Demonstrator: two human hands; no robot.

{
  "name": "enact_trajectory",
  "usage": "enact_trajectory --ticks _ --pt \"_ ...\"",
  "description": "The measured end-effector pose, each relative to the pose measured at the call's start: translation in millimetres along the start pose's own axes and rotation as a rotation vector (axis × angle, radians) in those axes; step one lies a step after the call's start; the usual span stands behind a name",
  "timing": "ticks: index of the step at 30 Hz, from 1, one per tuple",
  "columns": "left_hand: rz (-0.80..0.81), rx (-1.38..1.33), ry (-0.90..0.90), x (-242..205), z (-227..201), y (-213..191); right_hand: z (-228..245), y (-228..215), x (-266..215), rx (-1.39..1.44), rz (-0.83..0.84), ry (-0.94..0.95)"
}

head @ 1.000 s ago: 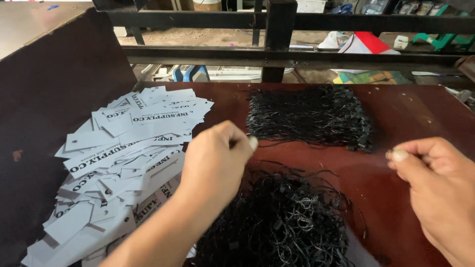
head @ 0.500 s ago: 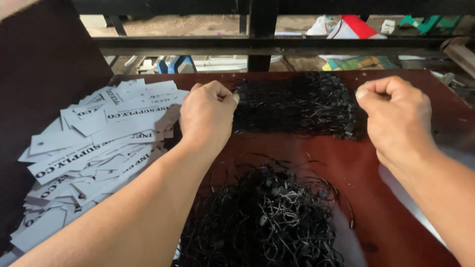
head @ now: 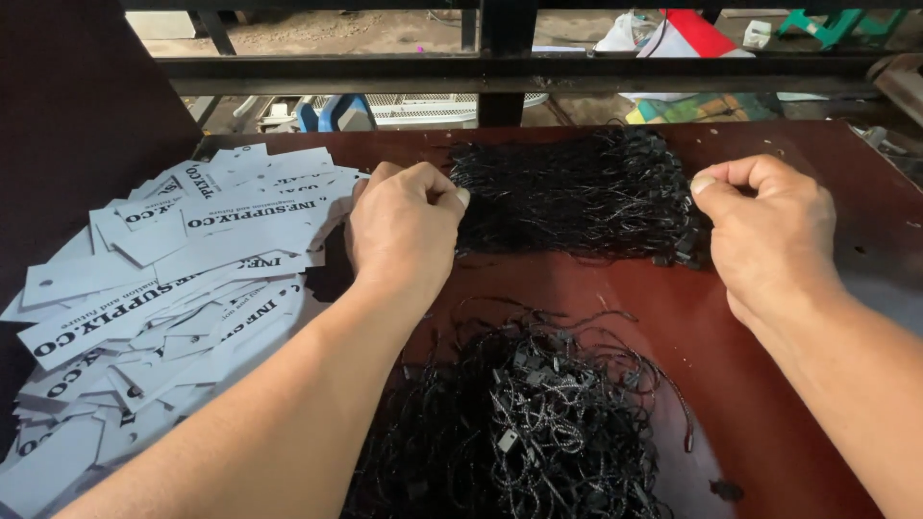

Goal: Sorting and organizing black plastic tag fasteners from a tangled pile into a neat row on a workbench

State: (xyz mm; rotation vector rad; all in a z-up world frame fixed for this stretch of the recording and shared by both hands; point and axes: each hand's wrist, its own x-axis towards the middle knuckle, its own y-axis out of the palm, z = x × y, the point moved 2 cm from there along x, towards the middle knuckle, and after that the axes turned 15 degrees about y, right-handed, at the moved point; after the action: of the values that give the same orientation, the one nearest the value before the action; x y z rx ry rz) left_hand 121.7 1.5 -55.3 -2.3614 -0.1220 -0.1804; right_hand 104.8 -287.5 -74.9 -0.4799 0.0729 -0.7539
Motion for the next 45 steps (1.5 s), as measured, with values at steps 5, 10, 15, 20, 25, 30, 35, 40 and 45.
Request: enact_trajectory --ticks 5,10,15,20,25,30,35,40,45 --pt "0.017 -0.055 -0.009 -7.9 -5.3 -9.1 -3.0 -3.1 0.3 0.032 -0.027 -0.081" --pt "-0.099 -0.106 0.082 -34.6 -13.8 -23.5 20.9 -37.6 -59.5 -0.23 0.057 -0.131" --pt "0.031 0.002 0.249 -74.9 -37.4 -16.8 -5.7 -53.5 -95.2 -0.399 0.578 -0.613" --pt "0.279 0.009 0.243 -94.7 -38.9 4.1 -9.4 -50.8 -106.1 -0.422 0.675 -0.777" --pt "0.276 -0.017 0.181 -96.4 -38.0 4.1 -13.8 -51.8 -106.7 -0.446 0.581 -0.705" --pt "0.26 -0.031 0.168 -97.1 -37.0 2.8 -21.5 -50.2 -103.0 -0.548 0.47 -0.713" --pt "0.253 -0.049 0.162 -97.9 -37.7 1.0 -22.2 -51.6 -101.5 -0.543 0.481 -0.686" --pt "0.231 -0.036 0.191 -98.1 -34.9 4.3 -31.5 -50.2 -94.2 -0.589 0.526 -0.634" --pt "0.25 -0.054 0.184 -99.3 -37.6 2.3 -37.3 -49.6 -88.0 -0.801 0.486 -0.561"
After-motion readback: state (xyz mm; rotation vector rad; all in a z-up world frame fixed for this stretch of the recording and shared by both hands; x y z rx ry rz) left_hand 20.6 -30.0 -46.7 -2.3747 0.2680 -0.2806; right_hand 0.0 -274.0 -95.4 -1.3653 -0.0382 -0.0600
